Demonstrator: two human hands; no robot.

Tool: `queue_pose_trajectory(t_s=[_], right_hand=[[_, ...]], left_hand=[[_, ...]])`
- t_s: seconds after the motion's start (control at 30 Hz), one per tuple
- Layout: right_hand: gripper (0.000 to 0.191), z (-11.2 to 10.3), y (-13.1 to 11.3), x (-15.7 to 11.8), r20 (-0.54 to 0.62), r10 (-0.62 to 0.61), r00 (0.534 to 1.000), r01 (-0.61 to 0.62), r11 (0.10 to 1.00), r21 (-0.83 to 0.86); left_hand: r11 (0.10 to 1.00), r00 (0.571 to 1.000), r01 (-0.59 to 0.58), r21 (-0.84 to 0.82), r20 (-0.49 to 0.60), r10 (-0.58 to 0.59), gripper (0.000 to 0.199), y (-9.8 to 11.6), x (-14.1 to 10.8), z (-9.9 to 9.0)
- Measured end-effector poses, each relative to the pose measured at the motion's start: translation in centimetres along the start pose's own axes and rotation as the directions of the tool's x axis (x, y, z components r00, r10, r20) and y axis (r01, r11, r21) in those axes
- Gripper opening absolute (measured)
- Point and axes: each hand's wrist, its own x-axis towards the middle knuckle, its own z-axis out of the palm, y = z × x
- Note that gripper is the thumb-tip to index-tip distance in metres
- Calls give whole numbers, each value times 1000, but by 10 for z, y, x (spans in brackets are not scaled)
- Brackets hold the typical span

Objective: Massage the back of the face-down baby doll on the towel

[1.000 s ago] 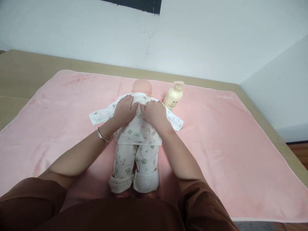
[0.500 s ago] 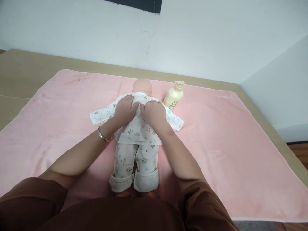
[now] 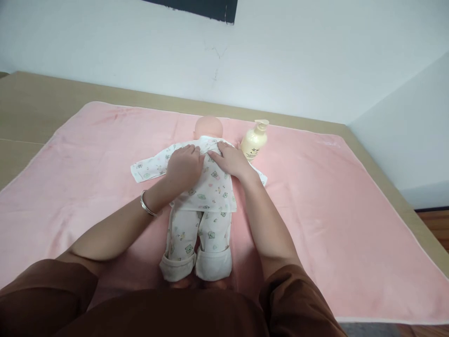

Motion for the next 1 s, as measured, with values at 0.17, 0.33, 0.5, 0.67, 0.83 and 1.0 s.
queue_pose_trajectory(t_s=[0.17,0.33,0.5,0.67,0.83,1.0], right_hand=[[52,11,-27,-7,-59,94,994,-104,973,-205],[60,16,-56,-21,-94,116,989,-144,909,-392],[53,14,-40,-11,-92,95,991,-117,954,-277],[49,12,-18,3,-52,112,992,-117,988,-97],[51,13,-27,-3,-102,90,991,-108,978,-181],[57,18,-56,-18,-98,114,989,-145,893,-426]], left_hand=[[1000,1000,-13,1,5,13,46,5,-2,-2],[982,995,24,-189,99,-6,45,-28,22,-1],[974,996,38,-224,87,-19,44,-29,23,2],[998,998,16,-53,-59,-19,41,5,-3,6],[988,998,11,-154,-60,-20,34,-2,3,10],[974,1000,15,-224,-2,-16,35,-26,23,11]])
